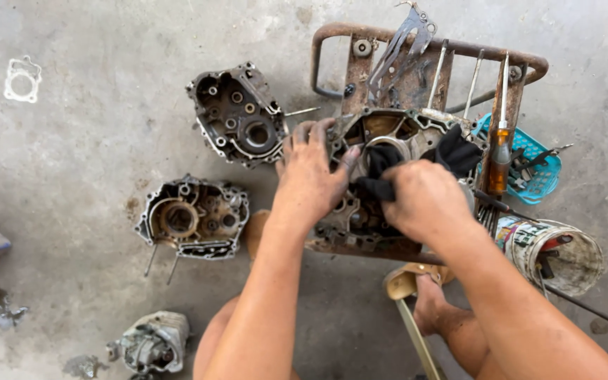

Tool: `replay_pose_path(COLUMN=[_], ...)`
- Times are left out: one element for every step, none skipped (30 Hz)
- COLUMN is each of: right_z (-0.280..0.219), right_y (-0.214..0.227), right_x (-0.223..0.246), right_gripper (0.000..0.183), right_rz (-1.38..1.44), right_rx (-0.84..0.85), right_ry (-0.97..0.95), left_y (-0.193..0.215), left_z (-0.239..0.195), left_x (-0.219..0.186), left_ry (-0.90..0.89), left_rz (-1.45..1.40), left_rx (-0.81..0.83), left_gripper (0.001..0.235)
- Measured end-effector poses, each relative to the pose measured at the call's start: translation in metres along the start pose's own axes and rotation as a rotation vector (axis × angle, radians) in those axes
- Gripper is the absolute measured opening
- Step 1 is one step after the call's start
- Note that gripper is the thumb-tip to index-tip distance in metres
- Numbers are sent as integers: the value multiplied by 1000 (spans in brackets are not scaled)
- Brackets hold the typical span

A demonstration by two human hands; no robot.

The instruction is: Disassembling and cleaning motorcycle engine components using a screwdriver and a cloth

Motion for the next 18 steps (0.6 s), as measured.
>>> replay_pose_path(right_z=[-6,-12,-19,-23,-27,-32,-33,-37,-40,-40,-41,-43,-45,-48,-50,-50,-50,-48], right_y=[-4,-8,-11,-16,-20,-23,-25,-28,-32,-36,-41,-49,-54,-60,-65,-58,-52,-43], right_x=[6,19,32,34,37,39,38,40,41,39,41,42,45,50,55,53,52,50], right_gripper=[28,29,29,29,29,29,29,28,28,28,28,28,28,27,26,26,24,22], right_rz=[0,-54,-108,-106,-91,-78,-78,-134,-190,-190,-238,-285,-283,-254,-224,-224,-173,-129], right_rx=[-2,-28,-55,-56,-86,-123,-129,-145,-160,-164,-169,-170,-170,-147,-124,-125,-115,-108], right_ry=[2,81,159,162,186,208,209,257,305,300,339,376,369,411,454,449,441,436], left_y=[-5,-5,-5,-14,-14,-15,-15,-15,-16,-16,-15,-15,-15,-14,-12,-11,-10,-7], left_z=[-2,-5,-9,-9,-12,-15,-15,-16,-17,-16,-15,-15,-16,-17,-17,-18,-20,-19], left_x=[-5,-11,-16,-16,-19,-24,-25,-28,-31,-32,-32,-30,-31,-30,-30,-32,-33,-35], left_ry=[0,-11,-22,-20,-39,-61,-64,-87,-109,-116,-108,-100,-106,-93,-79,-84,-82,-79], left_rz=[1,17,34,36,151,266,267,281,295,295,306,317,317,306,295,294,299,300], left_rx=[-2,-65,-127,-129,-256,-387,-393,-413,-432,-433,-436,-435,-431,-427,-423,-421,-426,-436], left_gripper=[62,60,58,58,54,51,51,47,44,44,43,41,41,41,41,41,41,42])
Point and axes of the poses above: each hand's wrist, its own z-axis towards the middle knuckle, its own y-axis out of the back of the hand, x = y × z, the point moved 7 cm from there along z, towards the middle knuckle, and after that the axes turned 10 degrees about z, right-handed, at the moved point
